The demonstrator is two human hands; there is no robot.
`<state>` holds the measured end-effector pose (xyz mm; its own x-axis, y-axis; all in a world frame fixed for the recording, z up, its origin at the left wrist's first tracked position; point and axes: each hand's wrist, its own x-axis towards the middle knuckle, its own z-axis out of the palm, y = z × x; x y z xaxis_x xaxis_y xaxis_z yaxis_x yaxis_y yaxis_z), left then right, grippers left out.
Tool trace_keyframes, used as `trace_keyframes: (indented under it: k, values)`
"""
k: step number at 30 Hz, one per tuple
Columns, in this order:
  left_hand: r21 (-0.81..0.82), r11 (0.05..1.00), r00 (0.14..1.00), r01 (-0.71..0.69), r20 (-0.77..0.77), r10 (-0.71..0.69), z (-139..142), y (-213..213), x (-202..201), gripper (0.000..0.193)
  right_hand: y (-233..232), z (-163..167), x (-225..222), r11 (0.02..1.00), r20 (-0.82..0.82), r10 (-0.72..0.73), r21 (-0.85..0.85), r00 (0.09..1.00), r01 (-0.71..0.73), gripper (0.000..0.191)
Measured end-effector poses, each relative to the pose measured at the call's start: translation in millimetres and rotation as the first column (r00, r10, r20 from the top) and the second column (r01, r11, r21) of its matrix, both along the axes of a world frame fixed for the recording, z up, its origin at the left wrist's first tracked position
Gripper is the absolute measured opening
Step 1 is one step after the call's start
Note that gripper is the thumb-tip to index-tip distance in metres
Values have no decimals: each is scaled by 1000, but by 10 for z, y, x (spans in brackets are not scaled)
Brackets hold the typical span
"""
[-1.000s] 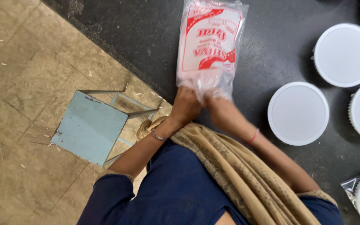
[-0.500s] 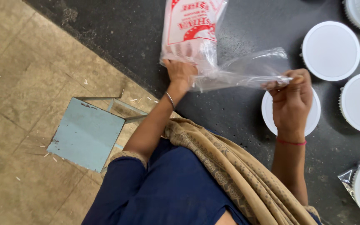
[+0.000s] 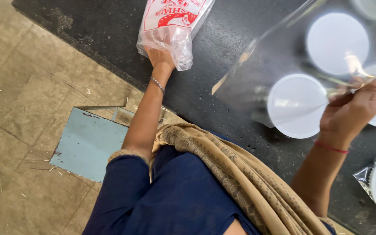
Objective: The person wraps round white LED panel light fixtures in clear plastic bags at a workbench, pressing the plastic around each unit and setting the wrapped units aside. They occasionally wipe a panel surface with a small cloth and stack finished panels on the bench.
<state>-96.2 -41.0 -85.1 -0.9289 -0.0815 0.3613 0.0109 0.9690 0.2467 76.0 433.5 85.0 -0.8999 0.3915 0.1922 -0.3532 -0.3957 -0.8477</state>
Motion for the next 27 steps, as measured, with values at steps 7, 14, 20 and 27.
trace_keyframes:
  k: [7,14,20,27]
  values:
    - [241,968,995,75,-84,-56,-21,23,961,62,-120,-112,287,992,103,104,60,989,-110,24]
    - [856,516,938,-24,-159,307,564,501,2303,22,-44,-61,752,986,181,144,56,973,-157,26]
    - [463,874,982,148,-173,-74,765,789,2188,37,257,-13,1096,978,180,210,-37,961,-207,22]
    - [-55,998,973,-6,-231,-7,123,1453,1527,43,635,-80,1499,987,197,159,-6,967,-161,22]
